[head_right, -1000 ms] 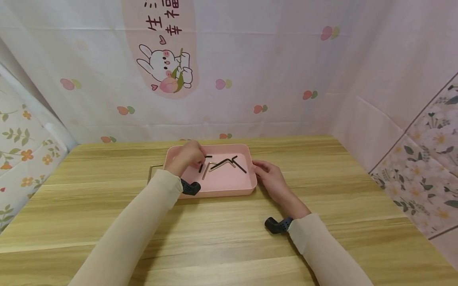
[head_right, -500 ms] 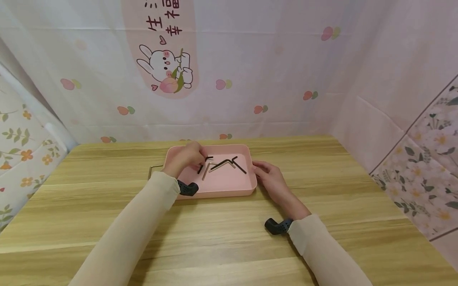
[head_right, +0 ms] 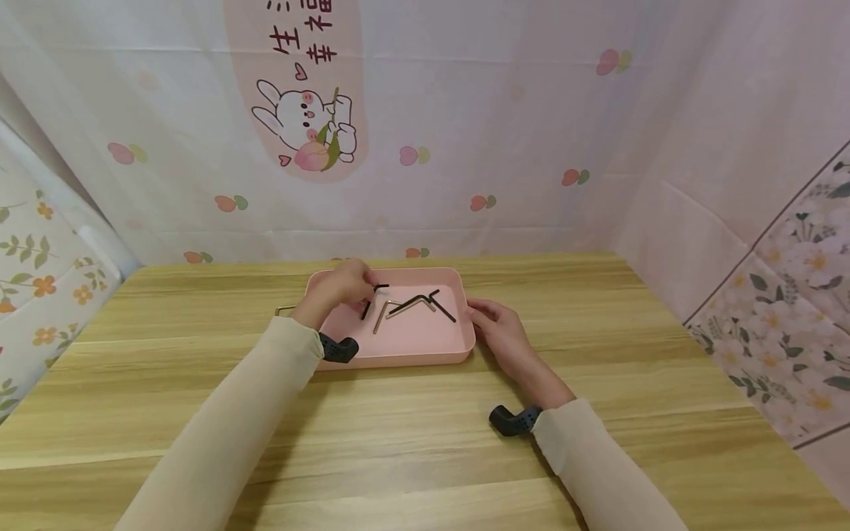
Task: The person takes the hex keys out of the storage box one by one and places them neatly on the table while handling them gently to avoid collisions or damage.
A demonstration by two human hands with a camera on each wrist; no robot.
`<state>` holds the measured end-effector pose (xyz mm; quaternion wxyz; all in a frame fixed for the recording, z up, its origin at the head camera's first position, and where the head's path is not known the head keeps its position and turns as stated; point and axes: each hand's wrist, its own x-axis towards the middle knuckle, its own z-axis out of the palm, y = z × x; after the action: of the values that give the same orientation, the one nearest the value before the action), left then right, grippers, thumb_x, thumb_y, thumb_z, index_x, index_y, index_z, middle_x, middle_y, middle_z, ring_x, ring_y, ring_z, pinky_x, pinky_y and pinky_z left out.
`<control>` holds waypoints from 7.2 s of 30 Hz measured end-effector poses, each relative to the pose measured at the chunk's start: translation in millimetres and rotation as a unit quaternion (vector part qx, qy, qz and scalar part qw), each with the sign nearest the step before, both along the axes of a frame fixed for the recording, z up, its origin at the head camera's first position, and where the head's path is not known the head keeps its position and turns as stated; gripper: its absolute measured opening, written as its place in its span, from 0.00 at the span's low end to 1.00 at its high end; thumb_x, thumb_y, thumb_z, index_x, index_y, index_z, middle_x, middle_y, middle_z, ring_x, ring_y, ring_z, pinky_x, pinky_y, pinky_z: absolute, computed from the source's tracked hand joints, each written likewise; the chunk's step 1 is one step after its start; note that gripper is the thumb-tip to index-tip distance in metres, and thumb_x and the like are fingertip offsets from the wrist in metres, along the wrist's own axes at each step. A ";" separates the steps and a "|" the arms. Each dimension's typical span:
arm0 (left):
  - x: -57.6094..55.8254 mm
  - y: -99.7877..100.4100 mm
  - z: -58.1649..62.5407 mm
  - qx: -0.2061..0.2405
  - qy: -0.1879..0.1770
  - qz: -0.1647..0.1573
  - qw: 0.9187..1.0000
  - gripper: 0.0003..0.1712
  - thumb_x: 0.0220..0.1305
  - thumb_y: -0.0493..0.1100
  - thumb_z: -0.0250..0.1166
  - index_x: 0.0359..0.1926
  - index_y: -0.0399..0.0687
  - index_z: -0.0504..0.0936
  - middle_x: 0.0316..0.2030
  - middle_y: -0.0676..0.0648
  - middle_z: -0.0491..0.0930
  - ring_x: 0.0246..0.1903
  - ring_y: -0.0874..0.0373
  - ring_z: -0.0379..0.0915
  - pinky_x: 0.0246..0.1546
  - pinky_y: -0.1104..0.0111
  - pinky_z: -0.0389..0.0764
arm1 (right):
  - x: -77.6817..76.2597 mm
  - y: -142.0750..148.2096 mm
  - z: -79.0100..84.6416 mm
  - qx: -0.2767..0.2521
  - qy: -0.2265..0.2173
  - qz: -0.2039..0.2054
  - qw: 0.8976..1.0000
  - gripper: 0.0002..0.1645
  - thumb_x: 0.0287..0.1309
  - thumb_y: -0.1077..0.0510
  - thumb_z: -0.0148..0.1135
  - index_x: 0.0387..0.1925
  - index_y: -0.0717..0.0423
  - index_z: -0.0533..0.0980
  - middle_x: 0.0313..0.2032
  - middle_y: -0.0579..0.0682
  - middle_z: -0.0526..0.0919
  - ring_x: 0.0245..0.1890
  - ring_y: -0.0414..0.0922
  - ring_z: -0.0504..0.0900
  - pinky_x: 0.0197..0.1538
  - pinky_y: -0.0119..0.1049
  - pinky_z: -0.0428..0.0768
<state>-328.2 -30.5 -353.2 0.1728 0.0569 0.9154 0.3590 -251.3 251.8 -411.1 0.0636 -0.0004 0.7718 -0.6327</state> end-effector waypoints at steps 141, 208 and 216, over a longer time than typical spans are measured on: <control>37.1 -147.7 -24.2 0.033 0.070 0.151 0.986 0.14 0.63 0.37 0.69 0.48 0.35 0.86 0.51 0.33 0.81 0.19 0.63 0.71 0.23 0.74 0.76 | 3.1 0.8 4.0 0.026 0.001 0.012 1.000 0.35 0.77 0.47 0.50 0.74 0.64 0.61 0.73 0.64 0.65 0.52 0.25 0.76 0.53 0.15 0.77; 48.0 -80.8 39.7 0.098 0.070 0.046 0.992 0.20 0.71 0.44 0.64 0.58 0.38 0.80 0.55 0.36 0.81 0.51 0.40 0.81 0.46 0.53 0.88 | 2.9 -1.9 2.3 0.030 0.018 0.014 0.999 0.33 0.77 0.48 0.50 0.74 0.62 0.63 0.72 0.63 0.67 0.54 0.25 0.76 0.53 0.16 0.77; 31.8 -74.5 48.2 0.021 0.026 -0.037 0.999 0.22 0.74 0.48 0.59 0.60 0.38 0.80 0.54 0.36 0.82 0.52 0.42 0.81 0.49 0.59 0.86 | 1.3 -3.6 3.0 0.035 0.015 0.018 0.999 0.34 0.77 0.48 0.51 0.74 0.62 0.62 0.72 0.62 0.67 0.56 0.29 0.76 0.53 0.16 0.77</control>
<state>-296.4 -104.9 -305.0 0.1608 0.1033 0.9093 0.3698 -250.0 248.2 -408.1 0.0634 -0.0214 0.7944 -0.6037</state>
